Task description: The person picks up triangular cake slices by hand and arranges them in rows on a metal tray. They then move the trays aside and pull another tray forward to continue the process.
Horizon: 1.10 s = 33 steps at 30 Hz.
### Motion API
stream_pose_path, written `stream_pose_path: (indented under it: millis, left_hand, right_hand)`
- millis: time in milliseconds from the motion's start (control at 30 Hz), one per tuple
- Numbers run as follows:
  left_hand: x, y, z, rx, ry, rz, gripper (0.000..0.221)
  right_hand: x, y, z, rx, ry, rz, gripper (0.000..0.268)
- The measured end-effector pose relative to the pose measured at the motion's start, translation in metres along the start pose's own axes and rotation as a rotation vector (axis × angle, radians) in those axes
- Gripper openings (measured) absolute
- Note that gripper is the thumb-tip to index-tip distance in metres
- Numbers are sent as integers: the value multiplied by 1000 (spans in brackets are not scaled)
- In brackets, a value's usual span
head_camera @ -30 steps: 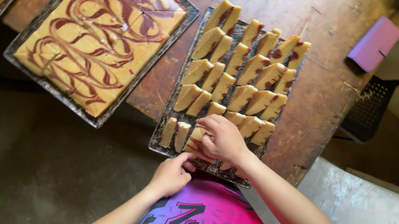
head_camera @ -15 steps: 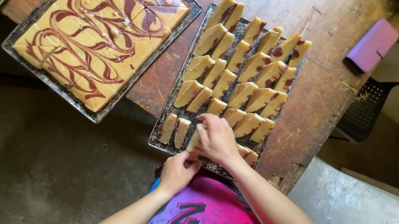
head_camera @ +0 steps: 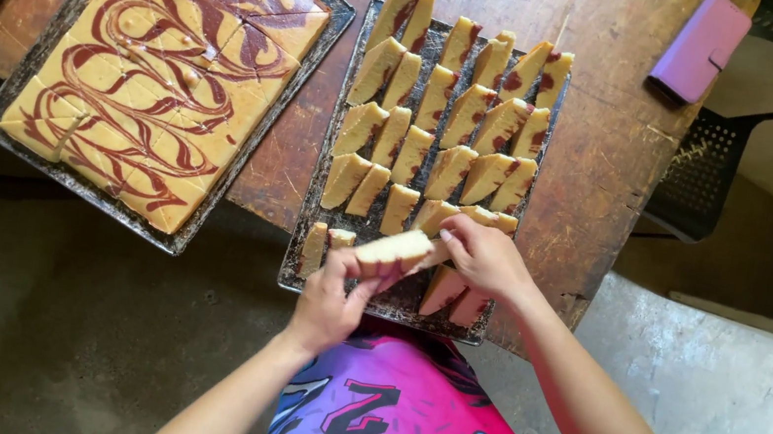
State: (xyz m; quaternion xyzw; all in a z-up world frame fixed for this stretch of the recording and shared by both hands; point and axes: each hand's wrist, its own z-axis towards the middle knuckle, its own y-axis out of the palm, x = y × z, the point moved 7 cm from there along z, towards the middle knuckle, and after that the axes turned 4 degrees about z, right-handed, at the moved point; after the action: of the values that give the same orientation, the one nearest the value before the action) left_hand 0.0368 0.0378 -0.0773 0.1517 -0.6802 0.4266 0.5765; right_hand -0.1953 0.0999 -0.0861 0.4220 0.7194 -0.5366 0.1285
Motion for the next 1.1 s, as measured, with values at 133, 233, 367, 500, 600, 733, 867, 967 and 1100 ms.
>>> stream_pose_path:
  millis: [133,233,367,500,600,733,867,967,1100]
  left_hand:
    - [8,-24,25,-102,-117,-77,31]
    - [36,-41,48,-188,-78,91,31]
    - [78,-57,71,-189,25,268,25]
    - [94,-59,80,-224,35,368,19]
    - [90,-55,82,-262,86,439,12]
    - [59,-17,81,-385,95,573,13]
    - [24,27,81,-608,15,780,21]
    - [11,38,77,-703,28,767,29]
    - [0,39,76,-722,61,783,12]
  right_hand:
    - [-12,13,-3,-71,43,-107,45]
    - [-26,18,-5,-133,67,-189,51]
    - [-50,17,-6,-153,19,-166,47]
    - [-58,35,-6,-205,-71,-331,49]
    - [-56,42,0,-182,-180,-427,36]
    - [-46,40,4,-288,-218,-467,29]
    - [-43,44,6,-312,-196,-421,34]
    - [-39,46,3,-310,-188,-462,34]
    - [-43,42,-3,-246,-178,-421,42]
